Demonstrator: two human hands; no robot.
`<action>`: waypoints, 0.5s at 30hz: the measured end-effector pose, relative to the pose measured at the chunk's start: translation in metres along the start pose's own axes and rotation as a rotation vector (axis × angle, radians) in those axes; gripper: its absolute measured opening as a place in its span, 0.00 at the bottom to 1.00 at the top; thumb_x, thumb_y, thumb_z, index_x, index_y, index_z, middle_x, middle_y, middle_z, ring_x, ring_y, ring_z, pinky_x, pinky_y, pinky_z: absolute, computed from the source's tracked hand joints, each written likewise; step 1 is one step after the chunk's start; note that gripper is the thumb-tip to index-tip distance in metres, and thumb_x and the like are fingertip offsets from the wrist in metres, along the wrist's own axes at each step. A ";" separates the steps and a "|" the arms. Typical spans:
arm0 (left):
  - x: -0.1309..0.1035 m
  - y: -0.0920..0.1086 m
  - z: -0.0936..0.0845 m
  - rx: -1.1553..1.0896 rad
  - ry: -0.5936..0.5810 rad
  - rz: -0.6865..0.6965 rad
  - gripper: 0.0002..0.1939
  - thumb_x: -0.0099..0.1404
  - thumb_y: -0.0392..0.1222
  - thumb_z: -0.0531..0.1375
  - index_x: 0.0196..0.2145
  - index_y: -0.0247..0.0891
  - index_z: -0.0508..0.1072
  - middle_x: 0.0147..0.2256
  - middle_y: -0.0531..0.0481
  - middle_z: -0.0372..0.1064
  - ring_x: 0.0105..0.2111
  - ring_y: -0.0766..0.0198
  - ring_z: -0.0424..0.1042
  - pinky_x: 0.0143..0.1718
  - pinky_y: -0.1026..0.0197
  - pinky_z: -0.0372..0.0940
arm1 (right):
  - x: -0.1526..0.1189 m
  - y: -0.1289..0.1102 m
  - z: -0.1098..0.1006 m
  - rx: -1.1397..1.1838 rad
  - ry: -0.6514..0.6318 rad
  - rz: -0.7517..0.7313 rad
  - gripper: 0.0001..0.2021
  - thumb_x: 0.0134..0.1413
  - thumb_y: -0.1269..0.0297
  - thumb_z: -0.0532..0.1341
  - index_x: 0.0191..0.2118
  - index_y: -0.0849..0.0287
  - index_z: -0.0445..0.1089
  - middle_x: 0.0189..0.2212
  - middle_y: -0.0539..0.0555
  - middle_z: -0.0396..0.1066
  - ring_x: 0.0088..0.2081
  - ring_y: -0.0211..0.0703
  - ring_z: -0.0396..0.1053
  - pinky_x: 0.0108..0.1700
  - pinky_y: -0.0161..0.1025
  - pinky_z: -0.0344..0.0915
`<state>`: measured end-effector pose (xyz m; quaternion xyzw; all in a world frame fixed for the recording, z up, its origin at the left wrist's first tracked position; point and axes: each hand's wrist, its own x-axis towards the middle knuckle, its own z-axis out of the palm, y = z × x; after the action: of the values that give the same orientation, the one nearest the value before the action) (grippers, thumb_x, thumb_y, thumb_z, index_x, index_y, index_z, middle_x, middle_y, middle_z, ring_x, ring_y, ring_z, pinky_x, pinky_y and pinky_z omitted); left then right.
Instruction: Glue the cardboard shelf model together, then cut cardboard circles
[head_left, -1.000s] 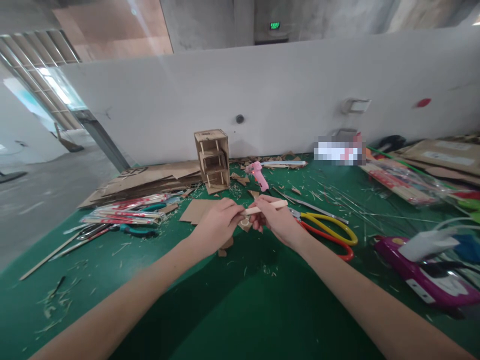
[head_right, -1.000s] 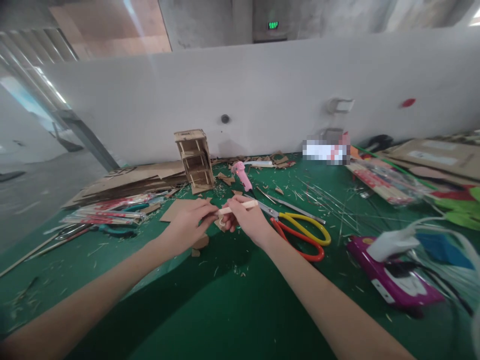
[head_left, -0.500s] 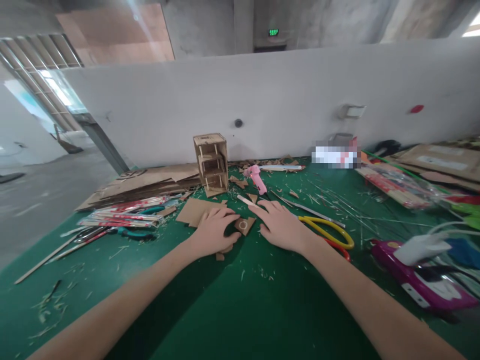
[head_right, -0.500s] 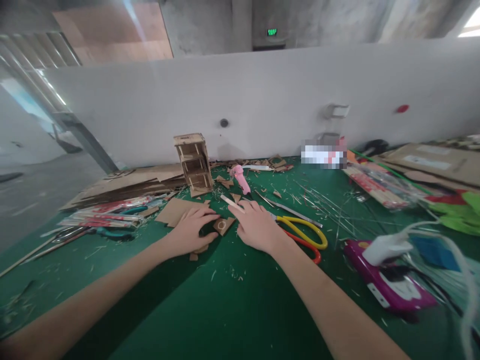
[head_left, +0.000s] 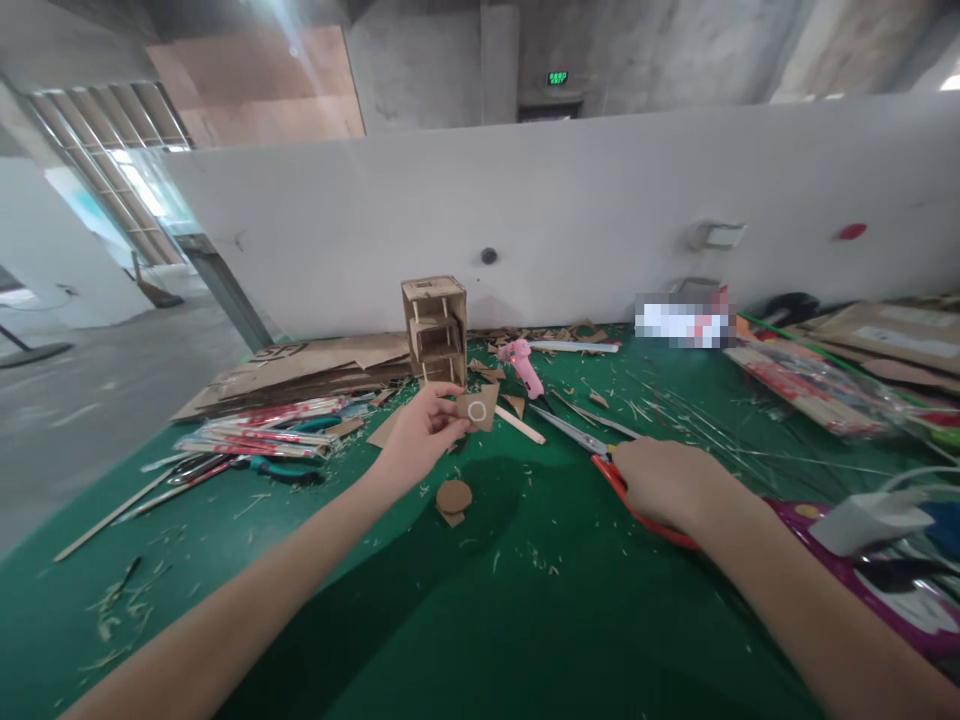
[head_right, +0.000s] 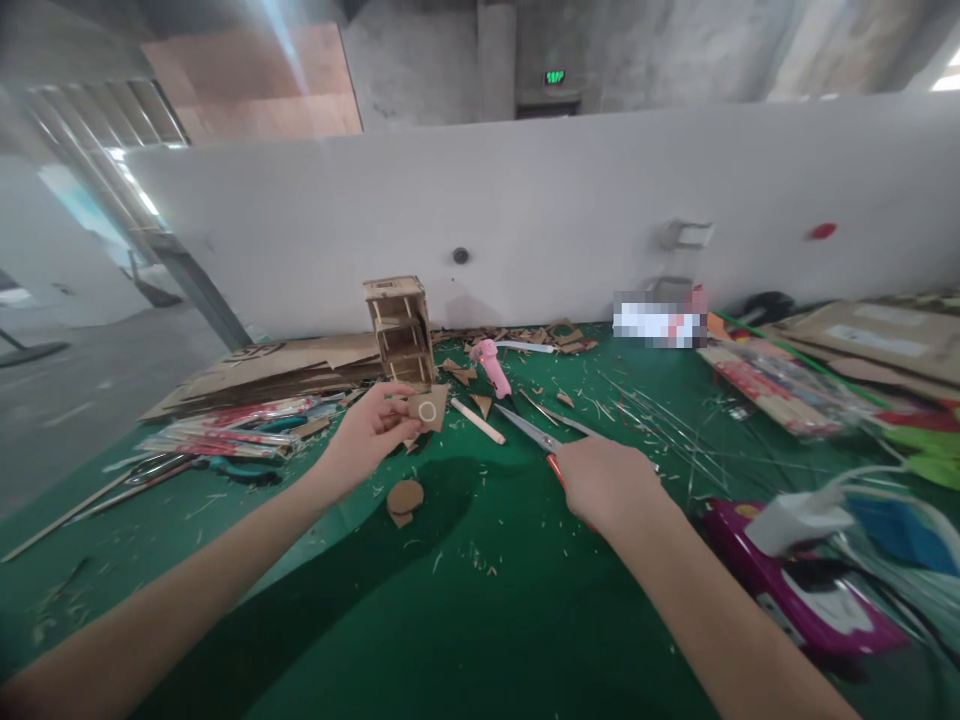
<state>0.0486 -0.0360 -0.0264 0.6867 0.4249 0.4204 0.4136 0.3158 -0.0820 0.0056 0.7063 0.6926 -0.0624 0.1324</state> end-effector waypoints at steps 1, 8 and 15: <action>0.000 0.001 0.000 -0.049 0.032 -0.006 0.17 0.62 0.42 0.59 0.48 0.40 0.61 0.39 0.47 0.74 0.39 0.61 0.75 0.41 0.57 0.69 | 0.000 0.001 0.003 -0.005 0.014 0.010 0.10 0.42 0.80 0.59 0.29 0.60 0.72 0.32 0.63 0.74 0.33 0.58 0.75 0.27 0.41 0.62; -0.003 0.016 0.001 -0.203 0.161 -0.062 0.20 0.60 0.42 0.62 0.49 0.41 0.64 0.36 0.50 0.71 0.36 0.63 0.74 0.37 0.60 0.69 | 0.012 0.025 0.026 0.079 0.035 0.000 0.06 0.45 0.76 0.58 0.27 0.59 0.68 0.30 0.60 0.73 0.30 0.53 0.73 0.25 0.39 0.57; -0.004 0.021 0.003 -0.289 0.230 -0.041 0.18 0.59 0.40 0.63 0.45 0.42 0.62 0.34 0.54 0.68 0.35 0.65 0.74 0.39 0.57 0.71 | 0.009 0.032 0.029 0.098 0.184 -0.006 0.08 0.48 0.70 0.60 0.36 0.61 0.65 0.32 0.61 0.73 0.30 0.52 0.73 0.25 0.39 0.54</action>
<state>0.0549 -0.0464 -0.0088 0.5587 0.4184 0.5444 0.4651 0.3512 -0.0819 -0.0215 0.7125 0.7002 -0.0315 0.0330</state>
